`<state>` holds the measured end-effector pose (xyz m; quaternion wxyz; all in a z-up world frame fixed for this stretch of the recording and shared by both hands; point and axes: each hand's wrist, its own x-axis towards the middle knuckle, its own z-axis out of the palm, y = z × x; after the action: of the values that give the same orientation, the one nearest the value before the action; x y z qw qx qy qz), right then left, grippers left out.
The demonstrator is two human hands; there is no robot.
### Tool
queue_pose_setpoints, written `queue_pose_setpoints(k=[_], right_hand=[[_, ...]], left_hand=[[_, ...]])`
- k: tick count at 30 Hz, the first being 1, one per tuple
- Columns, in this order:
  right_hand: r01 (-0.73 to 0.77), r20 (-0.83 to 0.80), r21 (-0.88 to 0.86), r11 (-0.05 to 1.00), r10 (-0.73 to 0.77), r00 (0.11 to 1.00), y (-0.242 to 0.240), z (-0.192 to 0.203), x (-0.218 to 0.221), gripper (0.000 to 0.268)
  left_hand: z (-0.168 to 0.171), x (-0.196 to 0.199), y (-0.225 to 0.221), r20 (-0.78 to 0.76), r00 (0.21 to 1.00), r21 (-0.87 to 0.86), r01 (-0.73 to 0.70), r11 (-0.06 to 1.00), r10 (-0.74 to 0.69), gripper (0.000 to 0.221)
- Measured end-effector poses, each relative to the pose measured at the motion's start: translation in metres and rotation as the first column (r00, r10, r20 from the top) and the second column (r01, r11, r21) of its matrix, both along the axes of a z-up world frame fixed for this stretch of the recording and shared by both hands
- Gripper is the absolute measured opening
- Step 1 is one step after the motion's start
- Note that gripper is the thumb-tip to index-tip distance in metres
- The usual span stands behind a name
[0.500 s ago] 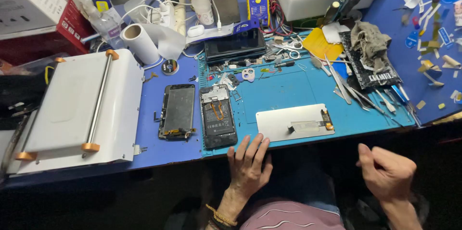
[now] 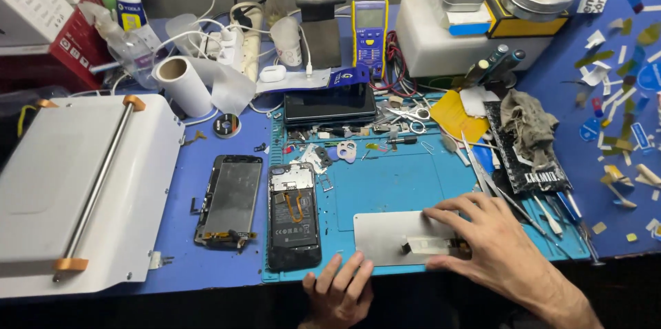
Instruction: Cleaning a smartphone screen component using a cloth and spray cleaner
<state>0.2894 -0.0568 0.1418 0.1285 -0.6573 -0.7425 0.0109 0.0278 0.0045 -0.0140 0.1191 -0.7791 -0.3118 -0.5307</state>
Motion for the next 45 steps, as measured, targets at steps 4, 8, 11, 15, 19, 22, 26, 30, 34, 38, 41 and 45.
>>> queue_pose_setpoints(k=[4,8,11,15,19,22,26,30,34,38,41,45], right_hand=[[-0.038,0.016,-0.053,0.998,0.039,0.999,0.010,-0.002,0.002,0.080],[0.006,0.015,-0.287,0.958,-0.002,1.000,0.023,0.006,-0.002,0.087],[0.028,0.066,-0.371,0.928,-0.004,0.998,0.034,0.013,-0.003,0.093],[-0.034,0.120,-0.422,0.906,0.093,0.988,0.051,0.009,0.001,0.092],[0.029,0.153,-0.477,0.878,0.050,0.987,0.061,0.012,-0.005,0.096],[0.063,0.170,-0.516,0.854,0.030,0.985,0.062,0.022,-0.012,0.093],[0.110,0.205,-0.557,0.823,0.007,0.979,0.059,0.032,-0.021,0.099],[-0.138,-0.149,-0.544,0.828,0.067,0.987,0.056,0.043,-0.017,0.084],[-0.189,-0.288,-0.589,0.785,0.015,0.958,0.069,0.047,-0.018,0.071],[-0.162,-0.430,-0.572,0.804,-0.126,0.894,0.079,0.050,-0.024,0.031],[-0.086,-0.509,-0.571,0.817,-0.270,0.817,0.081,0.049,-0.025,0.026],[0.125,-0.889,-0.360,0.924,-0.381,0.255,0.065,0.015,-0.009,0.016]], left_hand=[[-0.012,-0.001,-0.002,-0.024,1.000,-0.060,0.010,0.998,-0.012,0.024],[-0.014,-0.008,0.001,-0.092,0.995,-0.022,0.032,0.999,-0.034,0.031],[-0.019,-0.011,0.003,-0.111,0.991,-0.001,0.078,0.997,-0.078,0.042],[-0.023,-0.011,0.003,-0.107,0.991,-0.009,0.083,0.997,-0.083,0.054],[-0.020,-0.012,0.002,-0.088,0.989,-0.032,0.117,0.993,-0.119,0.062],[-0.016,-0.013,0.003,-0.097,0.987,-0.028,0.126,0.992,-0.128,0.066],[-0.017,-0.013,0.005,-0.093,0.986,-0.013,0.141,0.990,-0.141,0.069],[-0.020,-0.013,0.005,-0.093,0.986,-0.008,0.138,0.990,-0.138,0.068],[-0.018,-0.013,0.005,-0.073,0.988,0.002,0.137,0.991,-0.136,0.061],[-0.021,-0.014,0.002,-0.076,0.986,-0.025,0.145,0.989,-0.146,0.058],[-0.023,-0.014,-0.004,-0.052,0.986,-0.075,0.157,0.985,-0.161,0.055],[0.013,-0.010,-0.024,-0.052,0.988,-0.273,0.125,0.954,-0.145,0.051]])
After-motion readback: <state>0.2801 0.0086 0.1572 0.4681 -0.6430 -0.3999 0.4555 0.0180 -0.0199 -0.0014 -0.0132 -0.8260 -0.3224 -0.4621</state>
